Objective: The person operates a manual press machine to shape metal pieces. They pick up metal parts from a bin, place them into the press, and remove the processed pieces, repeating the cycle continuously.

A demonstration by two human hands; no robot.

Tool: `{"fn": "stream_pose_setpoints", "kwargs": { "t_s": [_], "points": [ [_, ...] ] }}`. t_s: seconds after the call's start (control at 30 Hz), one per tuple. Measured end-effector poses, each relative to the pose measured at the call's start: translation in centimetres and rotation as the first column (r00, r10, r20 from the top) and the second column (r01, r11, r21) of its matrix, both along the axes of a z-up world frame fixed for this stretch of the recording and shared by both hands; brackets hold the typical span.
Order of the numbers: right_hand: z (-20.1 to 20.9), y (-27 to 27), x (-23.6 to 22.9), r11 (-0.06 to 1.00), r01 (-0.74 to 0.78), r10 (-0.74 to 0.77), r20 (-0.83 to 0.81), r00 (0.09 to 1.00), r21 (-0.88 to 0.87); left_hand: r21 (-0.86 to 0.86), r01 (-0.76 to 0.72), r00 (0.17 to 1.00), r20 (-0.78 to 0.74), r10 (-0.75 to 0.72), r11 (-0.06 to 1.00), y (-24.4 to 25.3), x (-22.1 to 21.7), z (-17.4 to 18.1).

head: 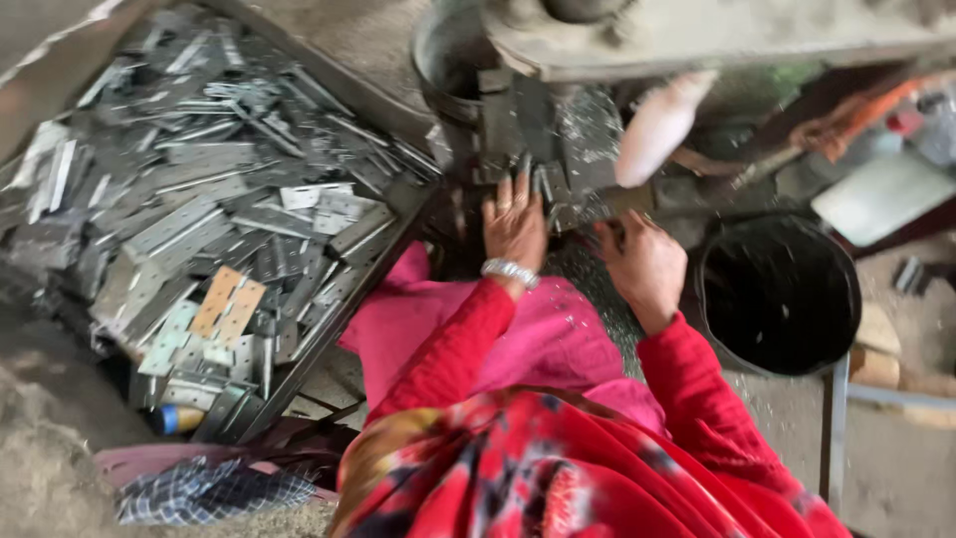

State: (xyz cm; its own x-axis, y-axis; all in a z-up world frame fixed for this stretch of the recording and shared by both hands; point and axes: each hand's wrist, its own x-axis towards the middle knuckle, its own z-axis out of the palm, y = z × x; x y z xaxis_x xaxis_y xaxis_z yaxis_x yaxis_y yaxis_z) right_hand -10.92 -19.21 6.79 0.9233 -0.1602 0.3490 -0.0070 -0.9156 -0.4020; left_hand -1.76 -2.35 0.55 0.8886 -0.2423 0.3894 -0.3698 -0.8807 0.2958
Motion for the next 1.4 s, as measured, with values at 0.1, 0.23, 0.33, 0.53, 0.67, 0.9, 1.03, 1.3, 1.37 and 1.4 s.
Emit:
{"fn": "stream_pose_setpoints", "kwargs": {
  "t_s": [0.1,0.23,0.33,0.53,0.67,0.9,1.03,1.3,1.37,1.4],
  "points": [
    [1.3,0.6,0.9,1.000,0.017,-0.019,-0.083,0.996,-0.025,0.204,-0.033,0.993,0.116,0.009,0.978,0.4,-0.8,0.1],
    [2.1,1.0,1.0,1.000,-0.017,0.016,-0.055,0.998,-0.019,0.125,-0.053,0.998,-0.007,0.055,0.991,-1.8,3.1,1.6],
    [2.2,1.1,0.6,0.999,-0.017,0.015,-0.075,0.997,-0.028,0.172,-0.111,0.994,0.007,0.112,0.979,-2.6,3.5,1.7],
    [2.5,1.0,1.4,0.999,0.005,-0.011,-0.105,0.994,-0.054,0.165,-0.124,0.985,0.139,0.102,0.978,-1.4,0.1,-1.5],
    [2.0,1.3,1.3,0.995,-0.005,-0.006,-0.117,0.993,-0.097,0.041,0.071,0.997,-0.010,-0.071,0.997,-2.3,5.2,-2.5],
    [2.6,1.2,1.5,0.996,-0.029,0.019,-0.115,0.993,-0.079,0.130,-0.148,0.966,0.233,0.115,0.980,-2.6,2.2,-0.3],
    [2.6,1.1,1.7,0.996,-0.004,-0.010,-0.151,0.989,-0.092,0.223,-0.051,0.995,0.096,0.030,0.973,-3.0,-0.7,0.4],
    [3.1,1.4,1.2,0.997,-0.018,0.007,-0.154,0.988,-0.072,0.212,-0.087,0.996,-0.005,0.090,0.973,-1.5,3.9,1.1],
    [2.9,1.4,1.2,0.997,-0.008,-0.005,-0.161,0.987,-0.080,0.359,-0.182,0.978,0.162,0.131,0.916,-1.9,2.9,0.4],
    [2.7,1.3,1.3,0.997,-0.007,-0.005,-0.161,0.987,-0.078,0.266,-0.154,0.979,0.171,0.110,0.952,-2.2,2.7,0.1]
  ]
}}
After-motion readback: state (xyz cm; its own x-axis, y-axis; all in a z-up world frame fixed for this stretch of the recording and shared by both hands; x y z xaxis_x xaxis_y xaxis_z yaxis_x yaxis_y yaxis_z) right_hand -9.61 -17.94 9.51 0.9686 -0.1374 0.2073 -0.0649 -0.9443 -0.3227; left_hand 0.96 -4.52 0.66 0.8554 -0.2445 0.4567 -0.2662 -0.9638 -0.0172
